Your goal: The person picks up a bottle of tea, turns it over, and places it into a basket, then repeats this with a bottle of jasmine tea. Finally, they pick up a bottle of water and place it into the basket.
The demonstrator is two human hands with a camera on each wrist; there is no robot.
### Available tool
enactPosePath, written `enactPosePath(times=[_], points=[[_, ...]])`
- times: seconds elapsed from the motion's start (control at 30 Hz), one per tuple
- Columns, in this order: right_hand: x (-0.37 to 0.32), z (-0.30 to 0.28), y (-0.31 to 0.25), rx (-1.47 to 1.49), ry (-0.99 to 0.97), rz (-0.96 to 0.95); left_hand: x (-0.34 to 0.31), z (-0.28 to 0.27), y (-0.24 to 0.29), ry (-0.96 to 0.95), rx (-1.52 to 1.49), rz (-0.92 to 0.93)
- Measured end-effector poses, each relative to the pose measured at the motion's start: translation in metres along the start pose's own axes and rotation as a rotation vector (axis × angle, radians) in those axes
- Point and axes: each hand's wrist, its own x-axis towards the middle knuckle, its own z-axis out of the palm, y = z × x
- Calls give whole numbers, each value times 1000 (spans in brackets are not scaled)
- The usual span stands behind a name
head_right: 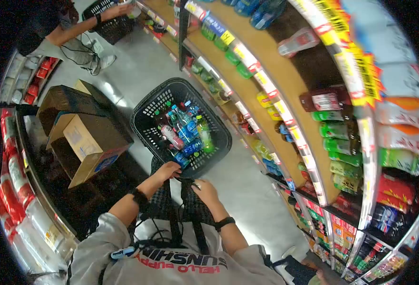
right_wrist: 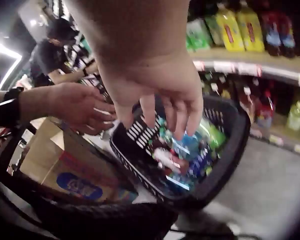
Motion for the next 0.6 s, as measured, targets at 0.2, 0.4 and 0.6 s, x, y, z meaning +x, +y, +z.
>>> enactPosePath(times=[0.2, 0.4, 0.6], points=[[101, 77, 121, 129, 185, 303, 156, -15, -19, 51, 197, -58], [243, 75, 154, -109, 370, 226, 305, 7, -58, 112, 241, 197], [276, 85, 164, -130, 267, 348, 254, 29, 2, -236, -126, 45]])
